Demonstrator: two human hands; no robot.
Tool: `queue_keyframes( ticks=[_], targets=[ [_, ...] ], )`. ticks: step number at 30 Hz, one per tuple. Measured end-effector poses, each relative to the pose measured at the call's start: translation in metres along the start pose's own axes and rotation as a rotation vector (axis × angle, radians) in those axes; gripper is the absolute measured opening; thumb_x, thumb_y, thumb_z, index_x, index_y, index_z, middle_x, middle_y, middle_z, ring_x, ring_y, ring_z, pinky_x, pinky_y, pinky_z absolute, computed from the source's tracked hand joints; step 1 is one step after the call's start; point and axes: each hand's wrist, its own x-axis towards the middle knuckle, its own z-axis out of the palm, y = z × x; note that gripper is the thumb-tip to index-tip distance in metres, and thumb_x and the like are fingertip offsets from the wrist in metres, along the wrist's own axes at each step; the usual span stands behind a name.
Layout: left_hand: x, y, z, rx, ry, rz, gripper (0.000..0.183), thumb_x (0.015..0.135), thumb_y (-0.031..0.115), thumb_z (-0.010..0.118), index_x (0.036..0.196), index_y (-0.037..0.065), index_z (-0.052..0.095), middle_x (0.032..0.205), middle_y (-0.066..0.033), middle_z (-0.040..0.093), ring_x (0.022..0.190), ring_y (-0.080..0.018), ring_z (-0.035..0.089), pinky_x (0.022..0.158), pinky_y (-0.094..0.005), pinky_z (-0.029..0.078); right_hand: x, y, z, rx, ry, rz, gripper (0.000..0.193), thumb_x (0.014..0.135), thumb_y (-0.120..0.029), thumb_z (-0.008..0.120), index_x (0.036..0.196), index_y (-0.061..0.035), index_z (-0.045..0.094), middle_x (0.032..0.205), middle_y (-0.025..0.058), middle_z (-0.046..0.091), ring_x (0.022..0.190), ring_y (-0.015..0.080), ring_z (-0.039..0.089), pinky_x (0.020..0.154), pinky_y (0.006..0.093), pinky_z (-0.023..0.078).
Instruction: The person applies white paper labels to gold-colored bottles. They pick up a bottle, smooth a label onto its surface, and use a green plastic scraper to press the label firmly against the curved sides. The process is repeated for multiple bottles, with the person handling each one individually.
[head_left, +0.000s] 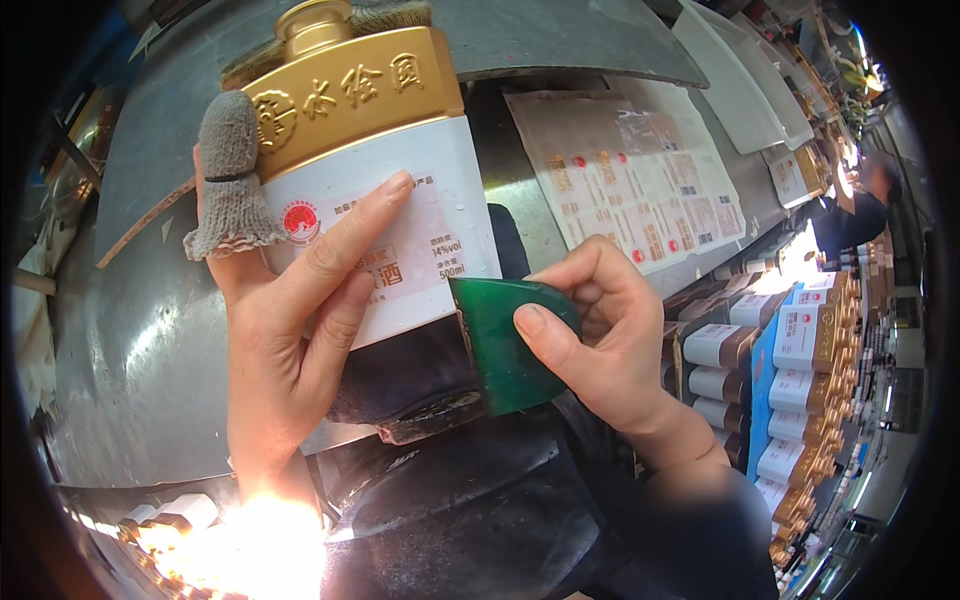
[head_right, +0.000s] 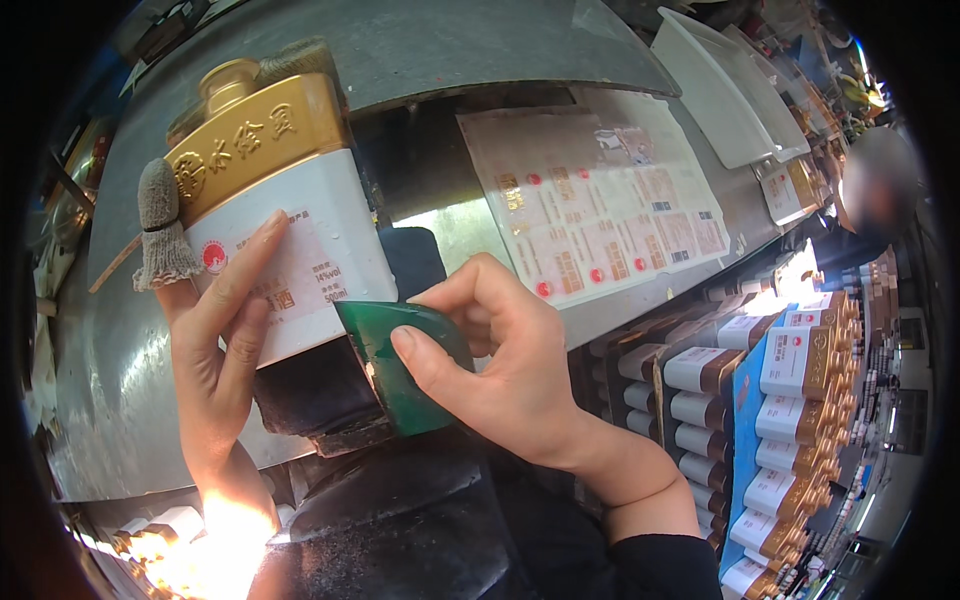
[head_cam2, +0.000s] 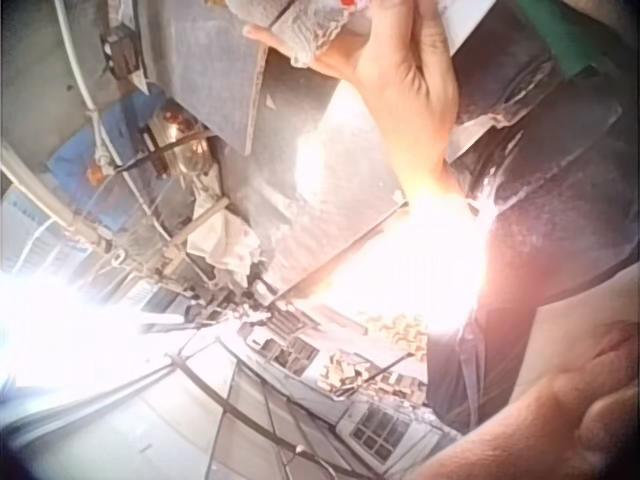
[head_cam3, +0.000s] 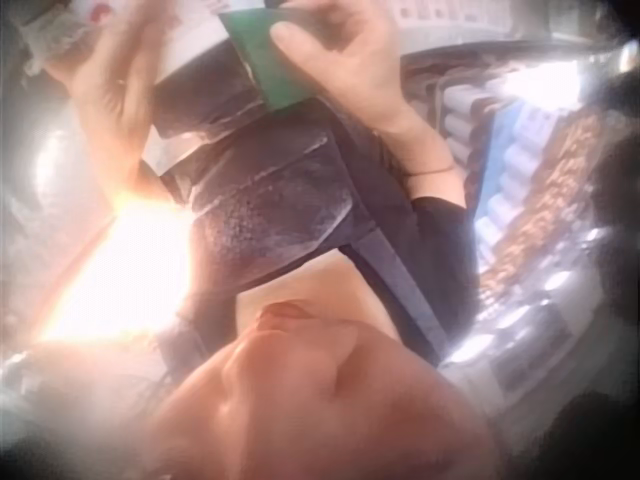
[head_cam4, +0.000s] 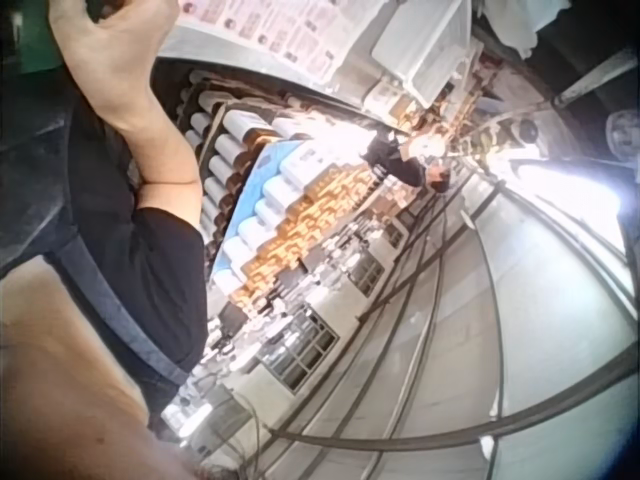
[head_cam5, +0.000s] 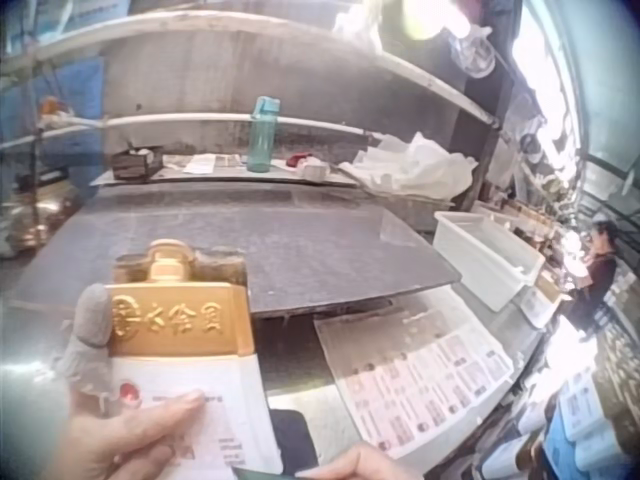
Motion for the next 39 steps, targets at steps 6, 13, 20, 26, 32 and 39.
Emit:
queue_keyframes(
  ticks=[6,13,20,26,32,39],
  targets=[
    [0.0008,0.0033,-0.0013,0.037,-0.033,-0.021,0.039,0.09,0.008,0.055,0.127,0.014,0.064,0.145,-0.018,0.037,0.136,-0.0293,0.032,0.112,-0.0349,0.023,-0.0001,0.0019,-0.0005,0.005,0.0,-0.015,0.018,0.088,-0.007,0.067,0.096,-0.0012,0.052,0.09,0.0074,0.068,0.081,0.008,0.064,0.073,0.0227,0.052],
    [0.0004,0.0038,-0.0013,0.013,-0.034,-0.029,0.039,0.09,0.007,0.055,0.127,0.014,0.064,0.145,-0.0178,0.037,0.136,-0.0292,0.032,0.112,-0.0348,0.022,0.0004,0.0016,-0.0003,0.01,0.0,-0.011,0.018,0.088,-0.007,0.067,0.096,-0.001,0.052,0.09,0.0078,0.068,0.081,0.0081,0.064,0.072,0.0223,0.052],
    [0.0002,0.0025,-0.0006,0.006,-0.021,-0.029,0.039,0.09,0.007,0.055,0.128,0.014,0.064,0.144,-0.0172,0.038,0.135,-0.0289,0.032,0.112,-0.0344,0.021,0.0009,-0.0009,0.0005,0.004,0.003,-0.008,0.018,0.088,-0.007,0.067,0.096,-0.0011,0.052,0.089,0.0079,0.068,0.08,0.0084,0.065,0.072,0.0223,0.052],
    [0.0002,0.0011,0.0017,-0.019,0.012,-0.024,0.039,0.091,0.008,0.054,0.128,0.014,0.063,0.142,-0.0164,0.041,0.135,-0.0283,0.032,0.112,-0.0344,0.021,0.0018,0.0,0.0009,0.0,0.014,-0.004,0.018,0.087,-0.007,0.068,0.095,-0.0011,0.053,0.089,0.0073,0.067,0.08,0.0083,0.064,0.072,0.0227,0.052],
    [0.0008,0.001,0.0016,0.021,-0.008,-0.035,0.039,0.091,0.007,0.053,0.128,0.014,0.063,0.14,-0.0166,0.044,0.134,-0.0278,0.032,0.112,-0.0344,0.021,0.0014,0.0012,0.0002,-0.013,0.014,-0.018,0.018,0.087,-0.007,0.069,0.095,-0.001,0.054,0.09,0.0066,0.067,0.081,0.0082,0.064,0.073,0.023,0.052],
    [0.0008,0.0011,0.0,0.047,-0.018,-0.02,0.04,0.091,0.006,0.053,0.128,0.014,0.063,0.143,-0.0169,0.041,0.135,-0.0281,0.033,0.112,-0.0338,0.022,0.001,-0.001,0.0003,-0.017,0.007,-0.029,0.018,0.086,-0.007,0.069,0.095,-0.0008,0.054,0.09,0.0062,0.066,0.082,0.0078,0.064,0.073,0.023,0.052]
  ],
)
